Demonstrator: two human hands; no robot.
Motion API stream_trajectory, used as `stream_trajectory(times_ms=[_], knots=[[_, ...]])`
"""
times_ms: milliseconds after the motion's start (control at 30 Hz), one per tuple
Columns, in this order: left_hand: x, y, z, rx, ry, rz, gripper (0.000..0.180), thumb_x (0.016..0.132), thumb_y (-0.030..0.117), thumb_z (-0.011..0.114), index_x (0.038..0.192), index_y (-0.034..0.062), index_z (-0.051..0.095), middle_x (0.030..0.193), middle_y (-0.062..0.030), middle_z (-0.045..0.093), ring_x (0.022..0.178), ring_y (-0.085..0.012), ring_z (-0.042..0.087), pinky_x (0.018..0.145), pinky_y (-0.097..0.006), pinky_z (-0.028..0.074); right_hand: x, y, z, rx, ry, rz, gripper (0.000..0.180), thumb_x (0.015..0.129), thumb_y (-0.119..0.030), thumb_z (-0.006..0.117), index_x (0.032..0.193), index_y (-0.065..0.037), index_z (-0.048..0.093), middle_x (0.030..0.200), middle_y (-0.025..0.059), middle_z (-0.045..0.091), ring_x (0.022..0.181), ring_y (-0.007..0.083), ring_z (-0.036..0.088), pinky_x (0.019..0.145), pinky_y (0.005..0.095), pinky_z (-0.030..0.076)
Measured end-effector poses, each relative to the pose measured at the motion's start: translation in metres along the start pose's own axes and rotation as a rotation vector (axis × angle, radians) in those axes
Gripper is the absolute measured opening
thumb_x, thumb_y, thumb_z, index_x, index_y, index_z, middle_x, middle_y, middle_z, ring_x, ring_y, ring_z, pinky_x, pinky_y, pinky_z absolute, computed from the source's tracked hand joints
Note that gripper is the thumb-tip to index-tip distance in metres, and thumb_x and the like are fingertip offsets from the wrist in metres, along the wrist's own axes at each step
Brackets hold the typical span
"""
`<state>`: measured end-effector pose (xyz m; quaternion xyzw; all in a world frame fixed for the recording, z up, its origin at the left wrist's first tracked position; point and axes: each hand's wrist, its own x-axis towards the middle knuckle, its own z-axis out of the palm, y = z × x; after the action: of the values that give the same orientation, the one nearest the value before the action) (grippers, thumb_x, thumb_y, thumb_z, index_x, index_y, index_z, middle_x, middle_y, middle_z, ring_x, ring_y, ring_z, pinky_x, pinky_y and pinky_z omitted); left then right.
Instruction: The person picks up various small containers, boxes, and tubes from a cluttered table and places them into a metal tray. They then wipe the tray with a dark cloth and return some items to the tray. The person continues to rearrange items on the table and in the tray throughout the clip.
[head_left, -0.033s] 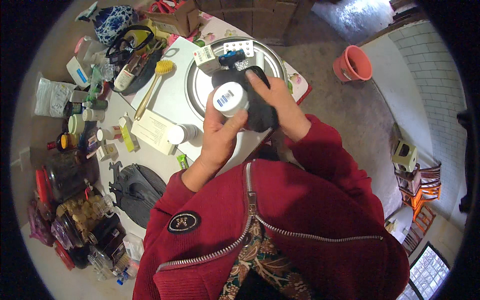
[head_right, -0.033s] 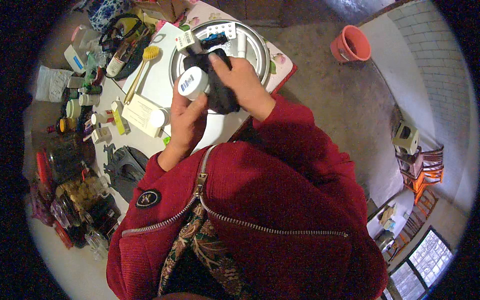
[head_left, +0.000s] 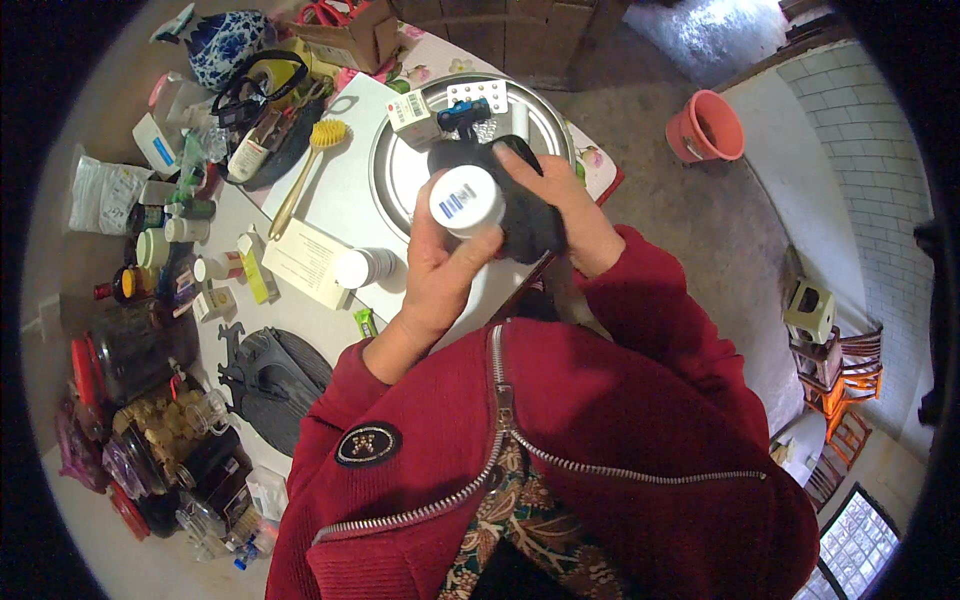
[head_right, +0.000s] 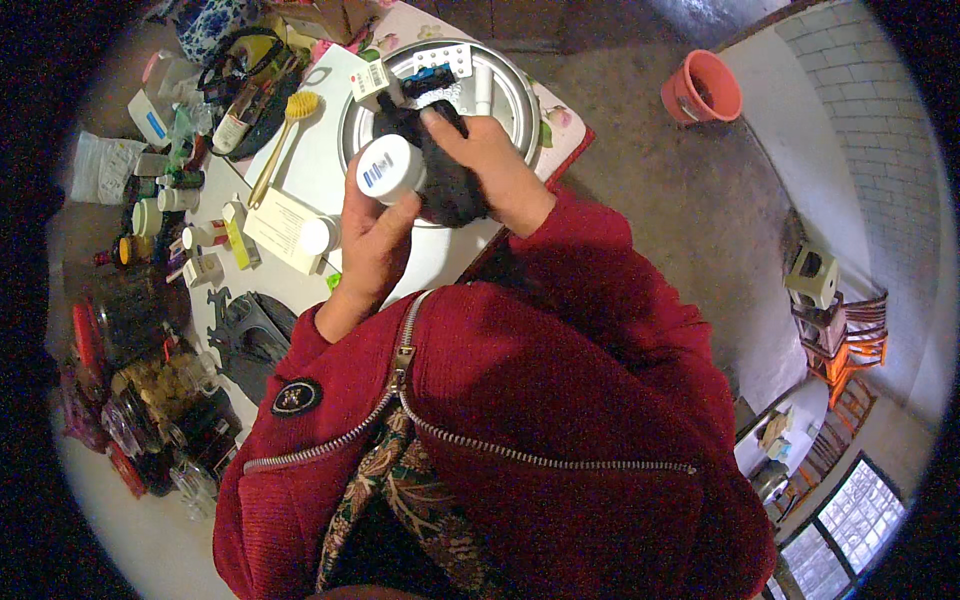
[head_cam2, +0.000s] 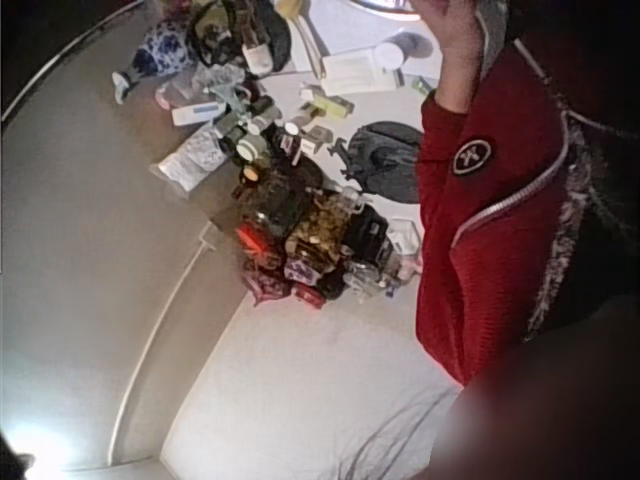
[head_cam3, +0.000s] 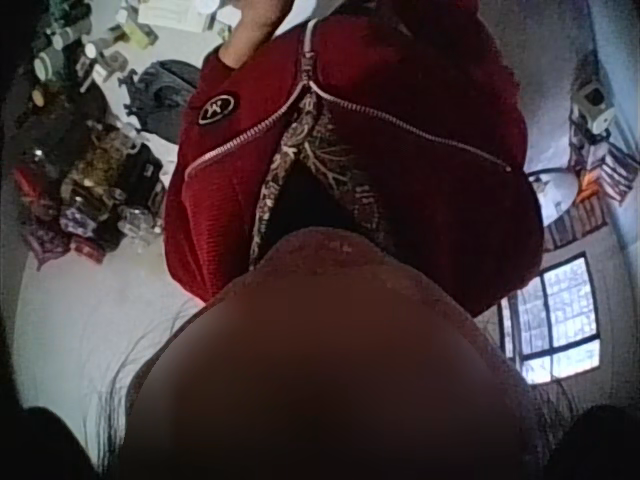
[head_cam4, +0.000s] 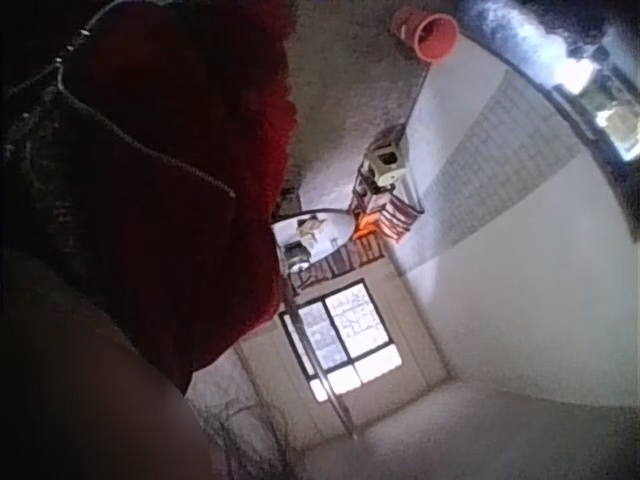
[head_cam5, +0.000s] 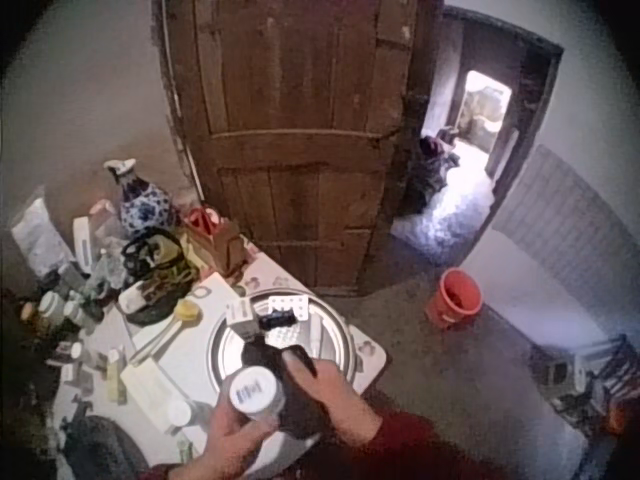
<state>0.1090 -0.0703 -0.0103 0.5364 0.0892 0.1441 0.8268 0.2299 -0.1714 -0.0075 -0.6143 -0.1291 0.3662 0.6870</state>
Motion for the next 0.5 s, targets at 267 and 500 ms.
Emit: stream_trajectory(times_ms=[267, 500], knots=[[0.016, 0.016, -0.020, 0.594, -0.148, 0.246, 0.067, 0.079, 0.022, 0.070, 0.133, -0.0011, 0.038, 0.123, -0.0151, 0.043, 0.119, -0.0243, 0.042, 0.101, -0.035, 0.032, -0.030, 0.004, -0.021, 0.295, -0.204, 0.067, 0.039, 0.087, -0.023, 0.064, 0.118, -0.002, 0.053, 0.092, 0.0061, 0.062, 0.078, 0.0141, 0.061, 0.069, 0.0272, 0.051], [0.011, 0.018, -0.013, 0.339, 0.171, -0.222, 0.035, 0.090, 0.026, 0.061, 0.110, 0.0022, 0.045, 0.069, -0.0008, 0.054, 0.051, -0.0059, 0.047, 0.044, -0.022, 0.038, -0.034, 0.006, 0.005, -0.668, 0.119, -0.821, 0.056, 0.069, -0.019, 0.079, 0.117, -0.001, 0.056, 0.113, 0.0228, 0.052, 0.101, 0.0349, 0.055, 0.087, 0.0409, 0.046]])
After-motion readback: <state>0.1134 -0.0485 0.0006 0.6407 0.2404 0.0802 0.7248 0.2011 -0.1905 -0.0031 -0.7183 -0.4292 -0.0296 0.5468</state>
